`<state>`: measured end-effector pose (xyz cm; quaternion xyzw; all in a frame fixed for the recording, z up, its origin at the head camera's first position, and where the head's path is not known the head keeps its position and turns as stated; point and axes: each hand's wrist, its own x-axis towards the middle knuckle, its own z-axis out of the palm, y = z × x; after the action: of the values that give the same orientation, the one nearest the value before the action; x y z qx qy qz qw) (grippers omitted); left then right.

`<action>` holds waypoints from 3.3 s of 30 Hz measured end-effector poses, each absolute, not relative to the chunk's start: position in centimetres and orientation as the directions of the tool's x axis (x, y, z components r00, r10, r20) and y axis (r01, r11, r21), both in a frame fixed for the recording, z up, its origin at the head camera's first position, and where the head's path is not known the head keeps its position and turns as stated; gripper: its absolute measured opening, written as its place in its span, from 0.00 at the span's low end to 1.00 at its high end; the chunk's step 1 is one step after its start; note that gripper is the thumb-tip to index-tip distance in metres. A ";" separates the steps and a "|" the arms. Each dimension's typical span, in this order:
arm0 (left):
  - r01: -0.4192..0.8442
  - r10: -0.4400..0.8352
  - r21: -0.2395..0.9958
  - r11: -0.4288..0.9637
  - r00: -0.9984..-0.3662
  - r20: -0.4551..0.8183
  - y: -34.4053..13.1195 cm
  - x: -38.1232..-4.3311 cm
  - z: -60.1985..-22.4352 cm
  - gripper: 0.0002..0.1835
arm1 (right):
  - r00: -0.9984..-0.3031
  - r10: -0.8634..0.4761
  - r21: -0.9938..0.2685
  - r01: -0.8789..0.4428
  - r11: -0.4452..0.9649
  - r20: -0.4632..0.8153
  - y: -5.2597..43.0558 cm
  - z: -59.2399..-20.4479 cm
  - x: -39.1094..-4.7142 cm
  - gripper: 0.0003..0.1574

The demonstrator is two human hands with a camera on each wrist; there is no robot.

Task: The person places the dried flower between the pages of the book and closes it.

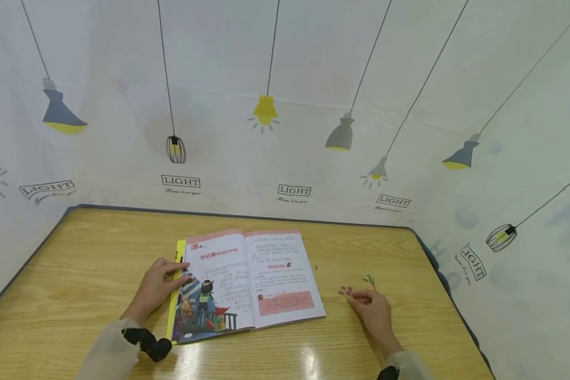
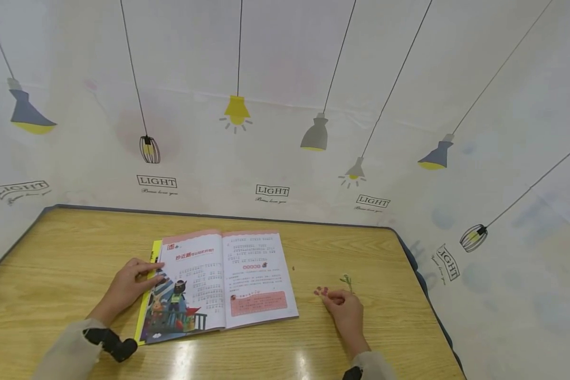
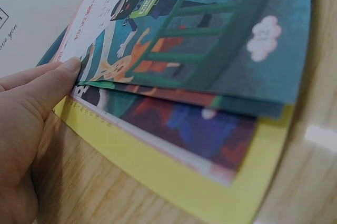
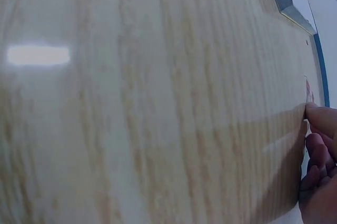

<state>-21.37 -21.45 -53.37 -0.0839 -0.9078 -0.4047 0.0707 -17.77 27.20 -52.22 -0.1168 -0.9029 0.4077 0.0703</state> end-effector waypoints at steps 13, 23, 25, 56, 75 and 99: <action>0.160 0.077 0.743 0.649 -0.986 0.145 -21.2 -21.2 -52.8 0.23 | -0.969 0.246 -0.713 0.183 0.677 -0.015 27.1 -51.7 -18.0 0.10; 0.167 0.078 0.735 0.657 -0.985 0.155 -21.1 -21.1 -52.8 0.22 | -0.980 0.195 -0.693 0.168 0.701 -0.041 27.1 -51.2 -17.9 0.08; 0.165 0.076 0.735 0.657 -0.985 0.153 -21.1 -21.2 -52.8 0.22 | -0.982 0.184 -0.690 0.161 0.706 -0.041 27.1 -51.1 -17.9 0.08; 0.173 0.081 0.733 0.657 -0.984 0.160 -21.1 -21.2 -53.0 0.22 | -0.970 0.236 -0.767 0.191 0.613 -0.053 27.1 -50.2 -18.1 0.10; 0.182 0.083 0.734 0.655 -0.982 0.169 -21.1 -21.2 -53.1 0.22 | -0.971 0.239 -0.837 0.122 0.533 0.010 23.6 -48.8 -18.8 0.11; 0.193 0.087 0.728 0.657 -0.980 0.181 -21.3 -21.3 -53.4 0.22 | -0.952 0.307 -0.900 0.150 0.409 -0.020 15.5 -49.8 -20.5 0.10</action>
<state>-21.33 -21.25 -53.41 -0.0770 -0.9080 -0.4067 0.0653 -20.48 15.47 -49.77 -0.1365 -0.8360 0.5263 0.0743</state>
